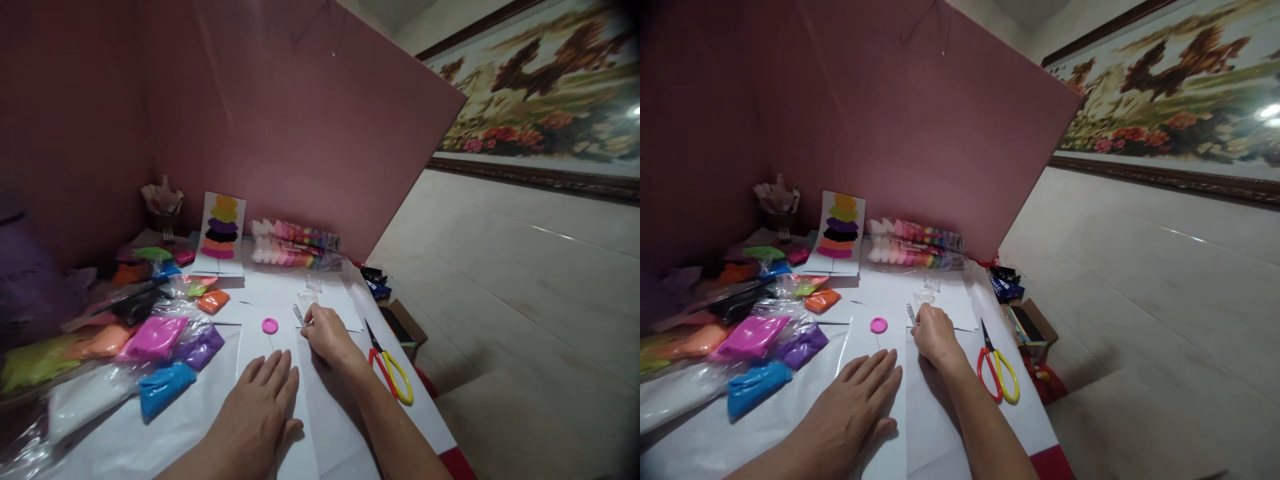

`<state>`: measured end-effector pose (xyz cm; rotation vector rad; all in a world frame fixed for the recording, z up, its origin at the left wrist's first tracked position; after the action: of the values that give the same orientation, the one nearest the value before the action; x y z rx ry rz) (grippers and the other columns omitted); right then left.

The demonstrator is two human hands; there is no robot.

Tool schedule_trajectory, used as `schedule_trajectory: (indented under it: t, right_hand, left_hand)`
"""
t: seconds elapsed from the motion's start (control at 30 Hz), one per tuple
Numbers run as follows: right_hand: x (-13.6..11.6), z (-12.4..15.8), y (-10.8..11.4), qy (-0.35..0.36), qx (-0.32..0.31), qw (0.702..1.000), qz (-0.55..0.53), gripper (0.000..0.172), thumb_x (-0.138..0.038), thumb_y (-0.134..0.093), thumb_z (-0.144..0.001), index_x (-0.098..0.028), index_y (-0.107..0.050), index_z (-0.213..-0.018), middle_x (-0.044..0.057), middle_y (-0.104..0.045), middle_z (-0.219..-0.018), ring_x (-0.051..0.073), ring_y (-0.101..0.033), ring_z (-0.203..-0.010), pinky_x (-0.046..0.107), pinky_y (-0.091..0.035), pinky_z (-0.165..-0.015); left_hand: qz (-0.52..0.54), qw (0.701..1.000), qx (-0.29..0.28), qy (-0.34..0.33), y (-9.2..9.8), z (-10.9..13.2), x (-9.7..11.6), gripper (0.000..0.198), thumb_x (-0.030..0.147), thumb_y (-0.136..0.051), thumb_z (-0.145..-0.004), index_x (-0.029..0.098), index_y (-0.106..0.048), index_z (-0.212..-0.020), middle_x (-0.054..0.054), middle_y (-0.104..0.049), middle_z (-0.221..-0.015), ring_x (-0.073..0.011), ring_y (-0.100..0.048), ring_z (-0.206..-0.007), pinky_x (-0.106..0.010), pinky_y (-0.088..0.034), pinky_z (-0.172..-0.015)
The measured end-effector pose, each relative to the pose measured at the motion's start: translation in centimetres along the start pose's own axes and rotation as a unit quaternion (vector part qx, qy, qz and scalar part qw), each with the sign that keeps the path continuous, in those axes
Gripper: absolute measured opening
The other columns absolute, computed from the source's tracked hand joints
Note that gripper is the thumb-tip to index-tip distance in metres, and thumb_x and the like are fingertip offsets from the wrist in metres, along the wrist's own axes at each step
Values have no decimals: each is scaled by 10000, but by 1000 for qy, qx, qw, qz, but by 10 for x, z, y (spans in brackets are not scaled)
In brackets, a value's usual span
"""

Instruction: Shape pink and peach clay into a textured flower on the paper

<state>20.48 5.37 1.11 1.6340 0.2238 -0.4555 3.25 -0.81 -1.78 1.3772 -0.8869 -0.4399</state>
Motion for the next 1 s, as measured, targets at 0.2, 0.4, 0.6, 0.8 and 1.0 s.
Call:
schedule_trajectory:
  t: [0.2,0.4,0.6,0.8,1.0]
  right_hand:
    - [4,-8,-3,5,6,994,-113,130,-103,-568,-751,-178,-510,-663,31,-592,-638,185,-597,-667,259,-399,-586]
    - [-4,-14,-12,0,-12,932,-362,162,-336,-360,-938,-219,-381,-828,-52,-588,-531,97,-501,-319,175,-356,-302]
    - [-24,-17,-19,-9,-73,852,-519,382,-156,-685,-693,-221,-346,-858,-73,-632,-541,143,-647,-422,208,-528,-393]
    - [-39,-26,-17,22,-35,893,-448,199,-212,-563,-821,-222,-371,-874,-104,-549,-427,149,-612,-353,172,-444,-298]
    - [-39,-31,-27,25,-25,876,-480,336,-120,-621,-697,-237,-356,-868,-101,-575,-523,160,-626,-394,229,-504,-352]
  left_hand:
    - [-6,1000,9,-3,-1,0,-1,550,346,-514,-878,143,-477,-1389,-185,-375,-1494,-358,-350,-1376,-562,-316,-1093]
    - [-8,1000,-6,3,5,-3,2,540,315,-521,-867,122,-498,-1370,-196,-399,-1478,-365,-367,-1365,-567,-329,-1087]
    - [1,1000,12,5,6,-1,4,522,316,-521,-866,109,-523,-1344,-212,-457,-1443,-369,-410,-1340,-565,-339,-1078]
    - [8,1000,15,2,5,1,3,522,319,-512,-870,118,-516,-1351,-203,-434,-1461,-363,-398,-1349,-563,-319,-1087]
    - [-6,1000,-1,7,4,1,2,554,337,-494,-876,118,-483,-1385,-195,-409,-1480,-351,-378,-1364,-538,-301,-1105]
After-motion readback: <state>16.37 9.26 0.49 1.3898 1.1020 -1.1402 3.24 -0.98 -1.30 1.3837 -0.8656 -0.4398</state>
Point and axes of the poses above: each hand's wrist, its own z-axis away from the middle knuckle, its own y-axis out of the back of the hand, x = y × z, the point moved 1 cm from there along -z, towards the middle knuckle
